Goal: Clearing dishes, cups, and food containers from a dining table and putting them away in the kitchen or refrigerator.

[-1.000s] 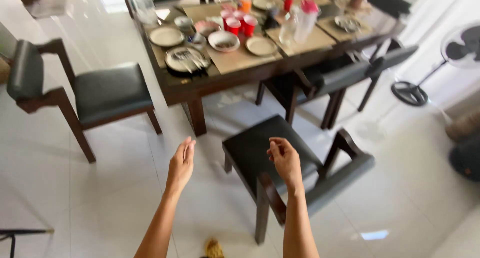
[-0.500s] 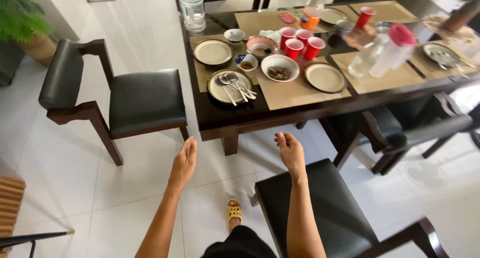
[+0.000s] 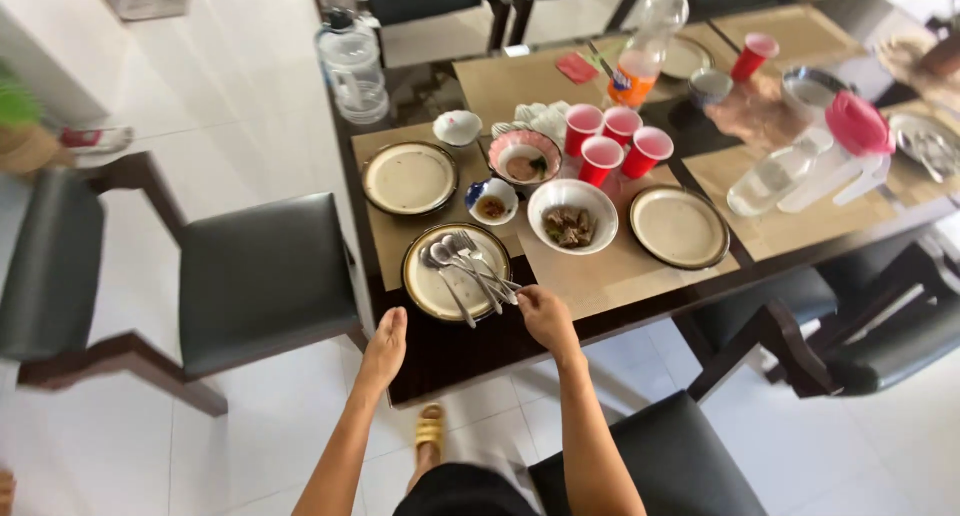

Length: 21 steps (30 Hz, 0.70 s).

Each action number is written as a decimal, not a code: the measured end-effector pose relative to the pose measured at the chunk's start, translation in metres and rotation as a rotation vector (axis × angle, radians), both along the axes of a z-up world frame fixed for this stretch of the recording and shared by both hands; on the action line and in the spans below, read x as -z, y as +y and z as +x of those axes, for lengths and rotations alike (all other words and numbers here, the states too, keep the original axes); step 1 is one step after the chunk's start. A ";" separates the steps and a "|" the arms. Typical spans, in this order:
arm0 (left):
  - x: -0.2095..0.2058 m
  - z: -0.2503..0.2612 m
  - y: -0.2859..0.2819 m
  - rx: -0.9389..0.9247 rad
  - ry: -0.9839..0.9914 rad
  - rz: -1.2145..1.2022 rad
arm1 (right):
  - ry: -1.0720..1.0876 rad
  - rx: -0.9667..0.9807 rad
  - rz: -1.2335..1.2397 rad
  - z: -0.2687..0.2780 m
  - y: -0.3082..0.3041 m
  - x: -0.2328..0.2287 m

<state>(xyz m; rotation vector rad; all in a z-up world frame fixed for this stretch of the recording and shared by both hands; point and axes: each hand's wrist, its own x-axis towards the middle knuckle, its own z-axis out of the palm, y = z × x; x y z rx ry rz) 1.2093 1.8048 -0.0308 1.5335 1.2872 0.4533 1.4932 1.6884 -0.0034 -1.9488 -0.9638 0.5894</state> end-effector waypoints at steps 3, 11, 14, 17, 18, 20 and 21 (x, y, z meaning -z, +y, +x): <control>0.058 0.023 0.057 0.078 -0.075 0.066 | -0.030 -0.023 0.002 0.015 0.037 0.041; 0.152 0.046 0.141 0.126 0.193 -0.060 | -0.251 0.147 -0.025 0.044 0.109 0.128; 0.120 0.059 0.148 0.079 0.115 -0.279 | -0.190 0.190 -0.116 0.062 0.131 0.155; 0.114 0.060 0.146 -0.078 -0.081 -0.605 | -0.127 0.148 -0.190 0.070 0.133 0.177; 0.120 0.063 0.150 -0.184 -0.188 -0.718 | -0.106 0.118 -0.214 0.075 0.134 0.181; 0.121 0.070 0.161 -0.248 -0.267 -0.755 | -0.012 0.132 -0.235 0.076 0.142 0.150; 0.124 0.065 0.158 -0.318 -0.332 -0.805 | 0.094 0.145 -0.274 0.068 0.137 0.138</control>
